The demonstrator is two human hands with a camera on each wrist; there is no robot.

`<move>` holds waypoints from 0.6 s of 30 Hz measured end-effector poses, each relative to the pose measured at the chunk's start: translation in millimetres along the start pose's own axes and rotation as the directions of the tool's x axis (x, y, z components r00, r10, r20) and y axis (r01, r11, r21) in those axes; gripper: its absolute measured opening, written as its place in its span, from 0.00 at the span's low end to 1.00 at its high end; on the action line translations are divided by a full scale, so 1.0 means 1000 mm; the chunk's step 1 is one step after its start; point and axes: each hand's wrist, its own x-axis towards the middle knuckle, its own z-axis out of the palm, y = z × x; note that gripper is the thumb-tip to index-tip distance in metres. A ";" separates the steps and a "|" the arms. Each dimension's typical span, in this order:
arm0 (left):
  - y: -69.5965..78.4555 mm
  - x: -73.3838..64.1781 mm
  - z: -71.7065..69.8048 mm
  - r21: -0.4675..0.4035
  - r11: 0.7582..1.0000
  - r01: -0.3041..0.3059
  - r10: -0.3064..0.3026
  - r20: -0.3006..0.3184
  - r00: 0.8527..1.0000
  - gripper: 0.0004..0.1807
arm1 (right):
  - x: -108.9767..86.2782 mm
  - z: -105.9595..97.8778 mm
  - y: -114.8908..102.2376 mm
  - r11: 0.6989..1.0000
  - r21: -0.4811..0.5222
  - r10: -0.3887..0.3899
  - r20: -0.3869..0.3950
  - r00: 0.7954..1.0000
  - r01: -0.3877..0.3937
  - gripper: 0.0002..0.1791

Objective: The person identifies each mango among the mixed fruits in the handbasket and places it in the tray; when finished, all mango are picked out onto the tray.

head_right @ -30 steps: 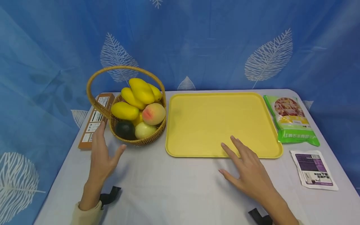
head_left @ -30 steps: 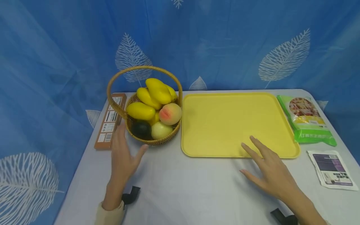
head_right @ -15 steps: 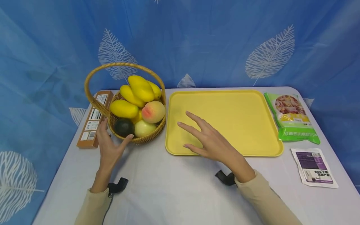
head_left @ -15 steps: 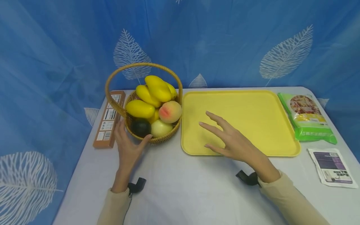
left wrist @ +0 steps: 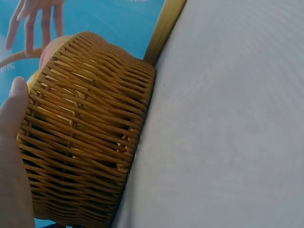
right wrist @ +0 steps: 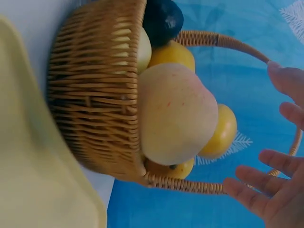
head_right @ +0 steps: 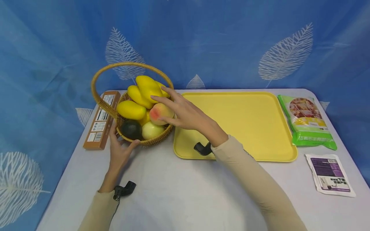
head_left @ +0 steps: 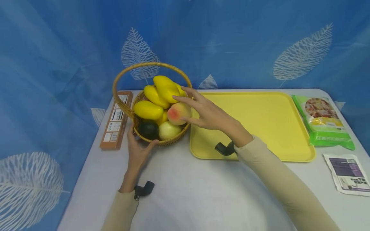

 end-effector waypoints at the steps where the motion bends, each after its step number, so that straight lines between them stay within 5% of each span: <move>1: 0.000 0.001 0.000 -0.009 1.000 0.003 -0.003 0.005 1.000 0.59 | 0.006 0.000 0.001 1.000 0.001 0.010 0.010 1.000 -0.010 0.34; 4: 0.003 0.002 0.000 -0.031 0.999 0.015 -0.014 0.012 1.000 0.59 | 0.024 0.002 0.003 0.999 -0.007 0.040 0.051 0.998 -0.039 0.33; 11: 0.037 -0.001 -0.009 -0.055 0.998 -0.005 0.007 0.028 1.000 0.56 | 0.058 0.008 0.003 0.998 -0.045 0.057 0.105 0.993 -0.053 0.31; 18: 0.037 0.001 -0.010 -0.049 0.999 0.004 -0.002 0.041 0.999 0.55 | 0.081 0.012 0.005 0.984 -0.086 0.172 0.215 0.961 -0.157 0.33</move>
